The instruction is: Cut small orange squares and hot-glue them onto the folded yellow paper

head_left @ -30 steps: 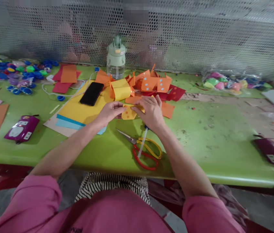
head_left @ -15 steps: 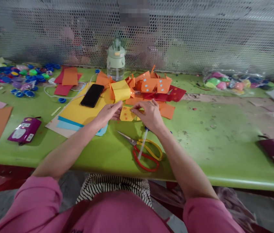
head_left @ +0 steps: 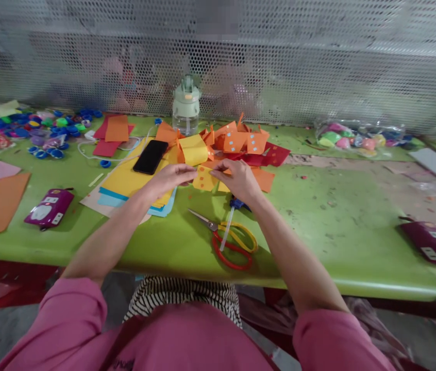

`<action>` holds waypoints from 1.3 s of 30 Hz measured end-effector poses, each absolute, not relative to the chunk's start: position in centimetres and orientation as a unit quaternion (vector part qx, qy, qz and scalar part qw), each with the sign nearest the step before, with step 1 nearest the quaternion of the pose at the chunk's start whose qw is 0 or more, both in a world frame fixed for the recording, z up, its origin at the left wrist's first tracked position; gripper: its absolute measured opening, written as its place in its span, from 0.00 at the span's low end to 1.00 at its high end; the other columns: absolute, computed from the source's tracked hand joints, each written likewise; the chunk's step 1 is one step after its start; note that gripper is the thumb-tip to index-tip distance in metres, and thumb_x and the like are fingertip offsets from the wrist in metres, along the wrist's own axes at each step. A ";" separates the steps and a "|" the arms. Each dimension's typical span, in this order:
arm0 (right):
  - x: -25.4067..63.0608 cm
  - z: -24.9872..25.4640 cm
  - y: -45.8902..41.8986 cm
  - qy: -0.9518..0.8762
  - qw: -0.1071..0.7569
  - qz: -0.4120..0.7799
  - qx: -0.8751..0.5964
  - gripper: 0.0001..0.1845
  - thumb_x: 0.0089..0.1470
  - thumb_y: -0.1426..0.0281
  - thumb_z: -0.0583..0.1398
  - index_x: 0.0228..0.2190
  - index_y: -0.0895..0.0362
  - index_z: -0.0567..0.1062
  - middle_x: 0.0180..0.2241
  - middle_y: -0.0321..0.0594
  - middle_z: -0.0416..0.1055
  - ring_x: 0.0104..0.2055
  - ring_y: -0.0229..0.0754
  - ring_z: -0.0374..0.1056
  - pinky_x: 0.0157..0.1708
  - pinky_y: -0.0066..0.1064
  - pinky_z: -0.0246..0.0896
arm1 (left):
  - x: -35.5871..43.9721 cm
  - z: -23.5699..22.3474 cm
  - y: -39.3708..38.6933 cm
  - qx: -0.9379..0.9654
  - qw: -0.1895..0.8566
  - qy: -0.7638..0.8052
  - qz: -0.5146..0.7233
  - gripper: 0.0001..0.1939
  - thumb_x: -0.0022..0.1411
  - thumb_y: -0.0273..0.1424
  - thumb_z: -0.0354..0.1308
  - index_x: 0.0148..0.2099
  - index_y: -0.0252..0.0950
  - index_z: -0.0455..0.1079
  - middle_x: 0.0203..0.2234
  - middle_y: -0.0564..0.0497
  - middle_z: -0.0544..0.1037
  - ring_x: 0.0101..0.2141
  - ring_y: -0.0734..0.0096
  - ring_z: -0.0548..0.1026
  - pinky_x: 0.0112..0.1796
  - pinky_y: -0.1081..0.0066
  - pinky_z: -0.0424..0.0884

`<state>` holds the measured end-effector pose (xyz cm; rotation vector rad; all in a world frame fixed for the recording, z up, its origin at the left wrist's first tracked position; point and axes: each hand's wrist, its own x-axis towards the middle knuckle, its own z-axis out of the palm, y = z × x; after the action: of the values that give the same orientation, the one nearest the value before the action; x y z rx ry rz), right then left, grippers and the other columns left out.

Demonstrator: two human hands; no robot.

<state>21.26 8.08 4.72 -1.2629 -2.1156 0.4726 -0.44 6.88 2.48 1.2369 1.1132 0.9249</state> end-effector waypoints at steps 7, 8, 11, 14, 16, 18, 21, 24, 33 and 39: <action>21.7 5.6 7.6 -0.787 0.369 0.053 -0.491 0.07 0.57 0.66 0.61 0.39 0.53 0.75 0.44 0.45 0.78 0.50 0.52 0.70 0.54 0.48 0.60 | -1.5 3.7 6.8 0.442 0.582 0.533 0.425 0.09 0.52 0.30 0.69 0.34 0.36 0.73 0.25 0.56 0.77 0.24 0.80 0.74 0.33 0.74 0.73; 22.3 5.5 7.2 -0.779 0.388 0.036 -0.492 0.08 0.58 0.66 0.60 0.40 0.52 0.75 0.46 0.46 0.77 0.52 0.52 0.69 0.55 0.49 0.60 | -1.9 3.8 6.7 0.426 0.589 0.535 0.432 0.08 0.53 0.28 0.68 0.34 0.36 0.73 0.25 0.56 0.77 0.24 0.80 0.74 0.34 0.74 0.73; 23.7 4.6 6.3 -0.748 0.427 0.062 -0.505 0.13 0.58 0.62 0.60 0.43 0.53 0.74 0.48 0.48 0.75 0.54 0.53 0.68 0.56 0.51 0.61 | -3.1 4.0 6.1 0.387 0.613 0.524 0.446 0.05 0.56 0.25 0.66 0.35 0.35 0.72 0.24 0.56 0.77 0.24 0.79 0.75 0.36 0.72 0.75; 24.0 3.4 5.8 -0.679 0.443 0.232 -0.537 0.27 0.53 0.53 0.64 0.50 0.53 0.71 0.53 0.50 0.73 0.54 0.53 0.68 0.52 0.51 0.65 | -3.4 4.0 5.2 0.363 0.637 0.503 0.458 0.04 0.57 0.23 0.64 0.35 0.35 0.73 0.26 0.54 0.79 0.27 0.78 0.77 0.38 0.71 0.75; 23.5 2.9 5.8 -0.630 0.434 0.373 -0.525 0.33 0.48 0.49 0.66 0.50 0.53 0.71 0.51 0.47 0.75 0.51 0.50 0.71 0.49 0.46 0.68 | -2.9 4.0 4.6 0.357 0.643 0.496 0.462 0.04 0.57 0.23 0.64 0.36 0.35 0.73 0.26 0.54 0.79 0.27 0.78 0.77 0.39 0.71 0.75; 22.8 2.9 5.7 -0.585 0.434 0.466 -0.503 0.31 0.44 0.48 0.68 0.45 0.52 0.74 0.46 0.42 0.77 0.47 0.46 0.73 0.46 0.41 0.70 | -2.3 4.0 4.3 0.363 0.642 0.492 0.463 0.04 0.57 0.23 0.65 0.36 0.34 0.73 0.25 0.55 0.79 0.26 0.78 0.77 0.39 0.70 0.76; 22.5 3.4 5.6 -0.533 0.462 0.511 -0.491 0.25 0.39 0.52 0.71 0.37 0.51 0.76 0.40 0.36 0.79 0.41 0.42 0.75 0.40 0.34 0.71 | -2.3 3.8 4.3 0.405 0.621 0.488 0.460 0.03 0.60 0.26 0.63 0.39 0.34 0.74 0.27 0.52 0.81 0.29 0.77 0.78 0.41 0.71 0.75; 22.9 3.8 5.4 -0.503 0.489 0.519 -0.488 0.23 0.36 0.55 0.73 0.34 0.51 0.77 0.36 0.34 0.79 0.37 0.40 0.75 0.35 0.31 0.70 | -3.6 3.3 4.7 0.511 0.522 0.523 0.440 0.07 0.64 0.27 0.58 0.41 0.35 0.77 0.33 0.48 0.83 0.34 0.74 0.81 0.41 0.72 0.74; 23.5 2.4 5.3 -0.451 0.494 0.592 -0.450 0.23 0.35 0.57 0.74 0.34 0.50 0.78 0.34 0.34 0.79 0.31 0.36 0.73 0.26 0.26 0.70 | -5.5 2.2 6.1 0.691 0.231 0.592 0.344 0.10 0.60 0.36 0.62 0.27 0.40 0.77 0.28 0.47 0.82 0.35 0.63 0.79 0.39 0.70 0.70; 23.1 2.8 5.1 -0.424 0.480 0.633 -0.435 0.23 0.34 0.59 0.75 0.34 0.51 0.79 0.36 0.35 0.80 0.31 0.35 0.73 0.24 0.23 0.70 | -4.2 3.0 5.6 0.679 0.201 0.597 0.376 0.09 0.63 0.35 0.59 0.35 0.38 0.77 0.36 0.47 0.83 0.39 0.64 0.79 0.44 0.72 0.69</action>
<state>23.12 5.12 2.83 -1.0620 -1.0337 1.5440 -4.16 5.62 3.04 1.8975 1.6678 1.0514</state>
